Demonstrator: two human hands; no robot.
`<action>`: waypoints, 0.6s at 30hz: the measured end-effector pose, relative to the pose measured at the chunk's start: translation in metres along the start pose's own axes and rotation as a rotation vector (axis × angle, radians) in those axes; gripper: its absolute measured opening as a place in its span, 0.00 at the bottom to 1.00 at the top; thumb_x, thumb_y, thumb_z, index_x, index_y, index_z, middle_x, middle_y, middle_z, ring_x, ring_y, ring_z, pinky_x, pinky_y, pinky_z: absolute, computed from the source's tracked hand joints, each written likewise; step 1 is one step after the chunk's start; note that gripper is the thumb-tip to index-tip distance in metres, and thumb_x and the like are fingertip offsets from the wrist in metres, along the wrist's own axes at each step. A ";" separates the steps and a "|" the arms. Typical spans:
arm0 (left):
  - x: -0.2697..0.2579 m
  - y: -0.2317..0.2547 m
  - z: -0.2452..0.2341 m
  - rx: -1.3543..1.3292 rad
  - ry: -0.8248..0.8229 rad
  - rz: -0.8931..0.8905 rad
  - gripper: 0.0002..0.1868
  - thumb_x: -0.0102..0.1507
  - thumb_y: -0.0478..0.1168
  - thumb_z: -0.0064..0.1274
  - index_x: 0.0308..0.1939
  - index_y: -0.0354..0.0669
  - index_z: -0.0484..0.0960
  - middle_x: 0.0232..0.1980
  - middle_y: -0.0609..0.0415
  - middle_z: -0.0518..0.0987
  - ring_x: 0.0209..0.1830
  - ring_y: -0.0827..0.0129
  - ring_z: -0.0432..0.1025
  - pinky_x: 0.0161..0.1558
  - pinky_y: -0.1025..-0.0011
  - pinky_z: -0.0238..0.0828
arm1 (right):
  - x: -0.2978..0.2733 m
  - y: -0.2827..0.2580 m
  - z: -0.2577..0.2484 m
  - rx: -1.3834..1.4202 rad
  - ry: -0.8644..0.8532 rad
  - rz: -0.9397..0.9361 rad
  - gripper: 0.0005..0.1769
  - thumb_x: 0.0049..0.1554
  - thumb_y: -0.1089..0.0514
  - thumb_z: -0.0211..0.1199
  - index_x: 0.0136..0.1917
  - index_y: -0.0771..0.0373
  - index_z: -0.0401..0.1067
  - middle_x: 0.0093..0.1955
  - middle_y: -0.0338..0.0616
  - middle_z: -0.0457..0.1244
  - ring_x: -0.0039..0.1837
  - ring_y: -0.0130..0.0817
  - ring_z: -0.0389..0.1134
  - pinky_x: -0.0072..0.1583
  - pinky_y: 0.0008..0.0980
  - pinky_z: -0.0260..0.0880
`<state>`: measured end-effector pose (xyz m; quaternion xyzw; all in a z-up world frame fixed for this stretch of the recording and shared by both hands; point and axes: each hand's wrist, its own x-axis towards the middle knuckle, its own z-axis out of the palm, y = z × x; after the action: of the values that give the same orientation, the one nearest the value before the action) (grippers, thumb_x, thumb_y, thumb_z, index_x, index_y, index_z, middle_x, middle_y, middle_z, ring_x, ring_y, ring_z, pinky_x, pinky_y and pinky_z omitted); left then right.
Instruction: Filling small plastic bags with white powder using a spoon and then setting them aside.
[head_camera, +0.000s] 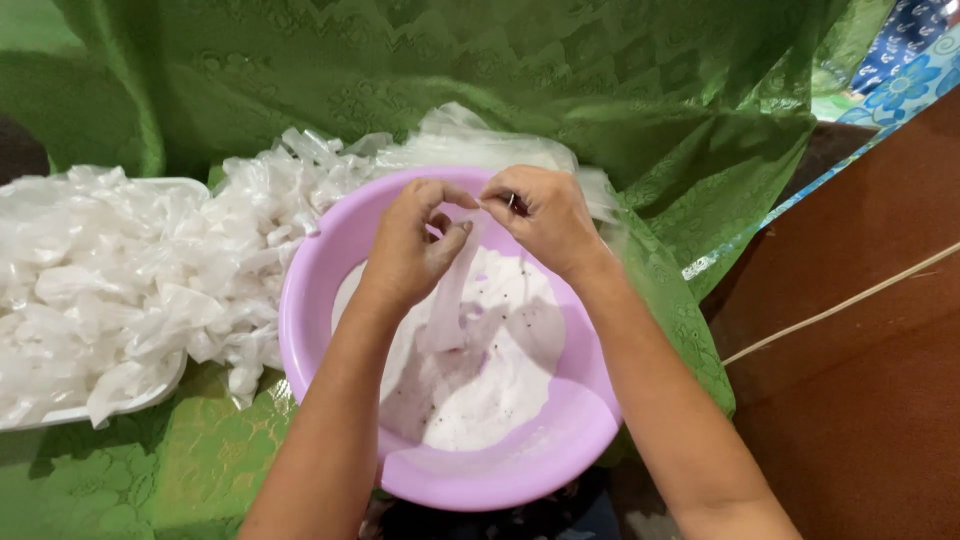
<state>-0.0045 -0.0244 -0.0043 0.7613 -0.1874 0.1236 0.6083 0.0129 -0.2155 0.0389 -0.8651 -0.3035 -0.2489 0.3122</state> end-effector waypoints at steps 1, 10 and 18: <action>0.000 -0.002 0.000 -0.001 -0.003 -0.008 0.12 0.61 0.32 0.58 0.48 0.49 0.83 0.51 0.53 0.79 0.34 0.63 0.76 0.34 0.70 0.78 | -0.002 0.002 0.004 0.003 -0.004 0.007 0.07 0.55 0.64 0.68 0.42 0.51 0.79 0.37 0.37 0.70 0.42 0.37 0.73 0.45 0.31 0.72; 0.000 -0.011 -0.003 0.054 0.002 -0.119 0.11 0.61 0.32 0.55 0.46 0.49 0.84 0.37 0.53 0.80 0.27 0.65 0.76 0.31 0.70 0.77 | -0.023 0.002 0.017 0.137 0.111 0.055 0.08 0.55 0.67 0.68 0.45 0.54 0.80 0.32 0.39 0.67 0.34 0.34 0.68 0.39 0.28 0.69; -0.002 0.003 -0.002 0.061 0.106 -0.157 0.19 0.54 0.30 0.69 0.47 0.48 0.83 0.33 0.53 0.83 0.33 0.68 0.78 0.39 0.72 0.79 | -0.031 0.013 0.015 0.306 0.128 0.224 0.17 0.53 0.65 0.69 0.56 0.57 0.78 0.27 0.37 0.63 0.30 0.22 0.59 0.34 0.23 0.61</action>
<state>-0.0070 -0.0230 -0.0021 0.7841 -0.0909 0.1215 0.6017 0.0040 -0.2243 0.0043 -0.8183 -0.2193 -0.2178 0.4846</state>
